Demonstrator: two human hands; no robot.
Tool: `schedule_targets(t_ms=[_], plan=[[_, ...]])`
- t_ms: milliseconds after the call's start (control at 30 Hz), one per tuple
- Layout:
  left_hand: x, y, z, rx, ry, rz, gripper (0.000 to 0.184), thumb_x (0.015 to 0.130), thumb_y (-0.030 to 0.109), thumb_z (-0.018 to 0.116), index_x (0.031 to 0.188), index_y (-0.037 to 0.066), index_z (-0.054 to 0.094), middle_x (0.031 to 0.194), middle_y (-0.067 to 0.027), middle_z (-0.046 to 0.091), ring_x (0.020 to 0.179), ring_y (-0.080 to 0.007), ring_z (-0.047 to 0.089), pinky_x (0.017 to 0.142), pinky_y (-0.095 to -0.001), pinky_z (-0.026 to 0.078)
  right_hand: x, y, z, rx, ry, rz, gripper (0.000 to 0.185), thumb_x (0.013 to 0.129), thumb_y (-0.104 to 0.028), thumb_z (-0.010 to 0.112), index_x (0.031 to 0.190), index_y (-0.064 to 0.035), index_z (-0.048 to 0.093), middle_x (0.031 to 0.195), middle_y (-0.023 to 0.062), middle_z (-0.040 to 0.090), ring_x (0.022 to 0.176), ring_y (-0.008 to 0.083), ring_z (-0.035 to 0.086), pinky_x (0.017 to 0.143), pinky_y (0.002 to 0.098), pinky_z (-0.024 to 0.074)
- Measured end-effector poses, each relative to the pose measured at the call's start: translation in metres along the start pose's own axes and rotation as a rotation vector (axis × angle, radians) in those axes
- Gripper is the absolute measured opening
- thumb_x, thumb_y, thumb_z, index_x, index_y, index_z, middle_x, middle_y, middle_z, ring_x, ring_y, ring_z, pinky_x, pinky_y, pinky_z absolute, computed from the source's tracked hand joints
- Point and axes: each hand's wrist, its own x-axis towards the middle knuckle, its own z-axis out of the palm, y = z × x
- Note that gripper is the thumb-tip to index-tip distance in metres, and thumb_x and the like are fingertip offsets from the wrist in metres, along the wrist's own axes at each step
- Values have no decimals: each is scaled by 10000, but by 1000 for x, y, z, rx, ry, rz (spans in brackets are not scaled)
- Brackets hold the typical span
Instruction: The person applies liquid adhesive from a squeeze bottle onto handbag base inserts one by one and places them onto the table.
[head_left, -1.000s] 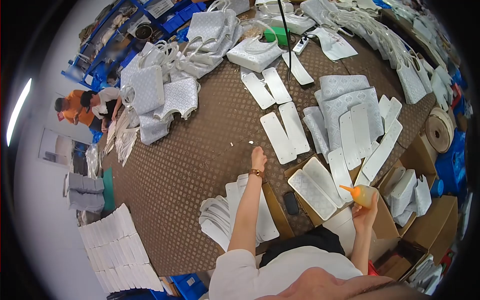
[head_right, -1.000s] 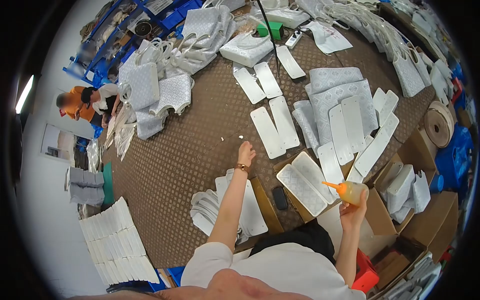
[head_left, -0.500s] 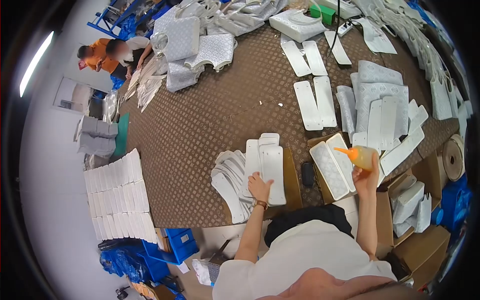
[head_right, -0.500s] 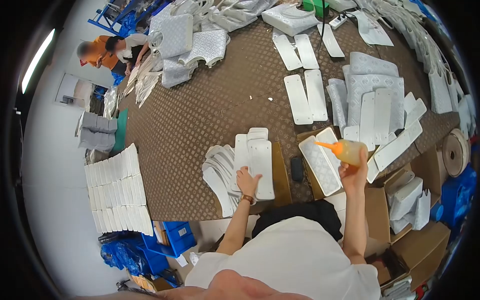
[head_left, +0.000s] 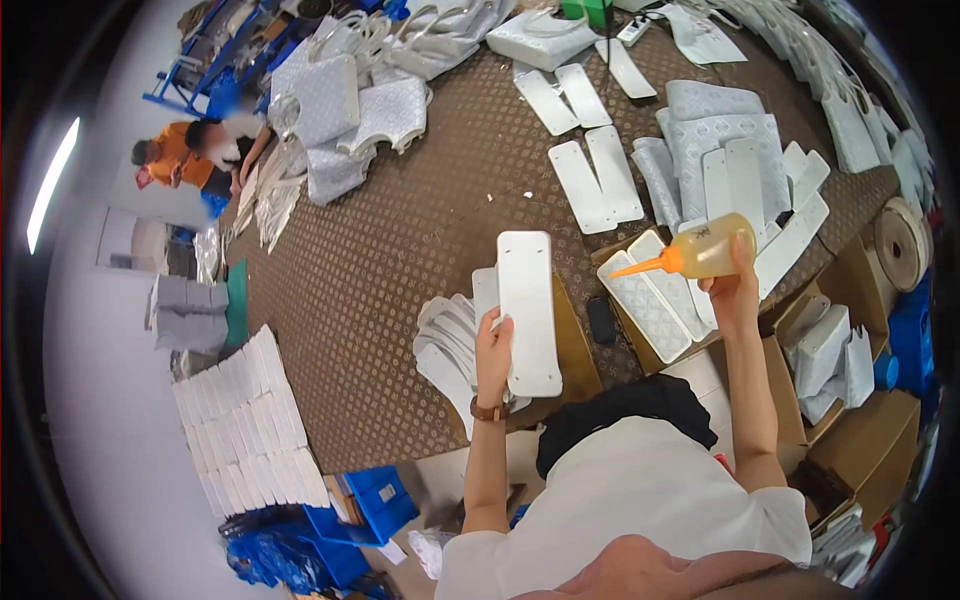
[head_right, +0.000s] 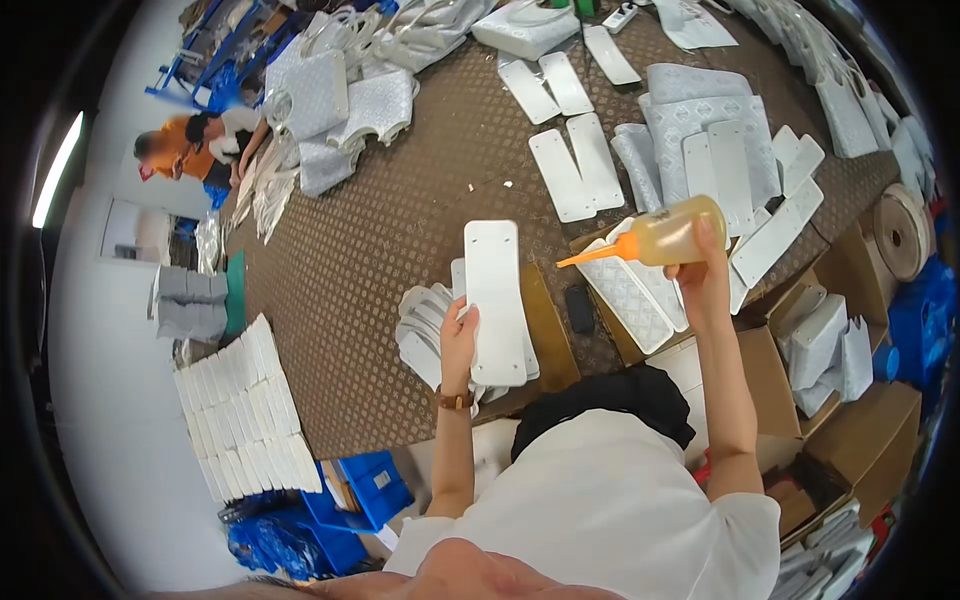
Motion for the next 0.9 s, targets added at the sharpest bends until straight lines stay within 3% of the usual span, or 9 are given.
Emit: schedule_targets(t_ms=[33, 167, 333, 500, 567, 633, 667, 733, 900], plan=[[-4, 21, 8, -186, -109, -2, 284, 948, 100, 487, 1211, -8, 500, 1003, -90, 642, 865, -103, 615, 714, -245, 497, 2, -6, 3, -42, -60, -70, 374, 897, -379, 573, 1094, -64, 533, 897, 53, 613, 636, 104, 548, 514, 223, 433], [-24, 74, 25, -338, -313, -33, 369, 952, 85, 471, 1310, 1, 442, 1087, -86, 626, 914, -136, 621, 789, -256, 507, 11, -26, 8, -130, -90, -284, 368, 901, -361, 571, 1102, -56, 531, 896, 54, 614, 687, 109, 566, 527, 243, 439], [-41, 106, 36, -350, -414, -28, 354, 960, 103, 472, 1302, 10, 463, 1080, -56, 616, 905, -93, 591, 794, -234, 486, 21, -47, 5, -177, -102, -408, 361, 894, -303, 579, 1130, -52, 472, 916, 67, 584, 686, 109, 554, 529, 247, 438], [-45, 121, 45, -384, -430, -3, 344, 960, 107, 475, 1289, 6, 477, 1084, -56, 619, 915, -85, 590, 792, -229, 485, 9, -16, -15, -197, -179, -263, 394, 878, -315, 601, 1146, -57, 470, 968, 66, 571, 789, 110, 557, 626, 270, 469], [-40, 125, 50, -434, -450, -4, 344, 961, 109, 474, 1289, 4, 477, 1094, -58, 618, 922, -83, 589, 796, -229, 485, -16, 19, -18, -426, -296, -248, 441, 859, -338, 622, 1167, -63, 466, 1039, 53, 553, 918, 118, 542, 762, 292, 468], [-34, 125, 53, -416, -438, 19, 346, 962, 113, 476, 1289, 2, 478, 1099, -58, 617, 927, -83, 588, 797, -228, 484, -46, 21, -8, -449, -578, -48, 485, 838, -382, 646, 1169, -67, 483, 1117, 44, 538, 1003, 116, 512, 873, 303, 433], [-32, 125, 53, -393, -433, 37, 347, 962, 117, 477, 1289, -1, 479, 1103, -57, 616, 931, -82, 587, 799, -228, 483, -42, 19, -8, -445, -579, -50, 485, 838, -382, 646, 1169, -67, 483, 1117, 44, 538, 1003, 116, 512, 873, 303, 433], [-34, 126, 53, -364, -435, 58, 349, 963, 121, 479, 1289, -3, 480, 1108, -56, 615, 935, -82, 587, 801, -227, 482, -25, 11, -8, -136, -256, -67, 648, 757, -478, 705, 1186, -43, 490, 1077, 43, 568, 961, 127, 555, 780, 274, 463], [-42, 136, 59, -406, -446, 69, 369, 976, 166, 465, 1299, -11, 471, 1139, -57, 603, 980, -88, 575, 837, -232, 468, 22, -51, 0, -36, -124, -379, 511, 873, -445, 589, 1174, -40, 506, 1064, 36, 590, 939, 98, 556, 656, 259, 454]])
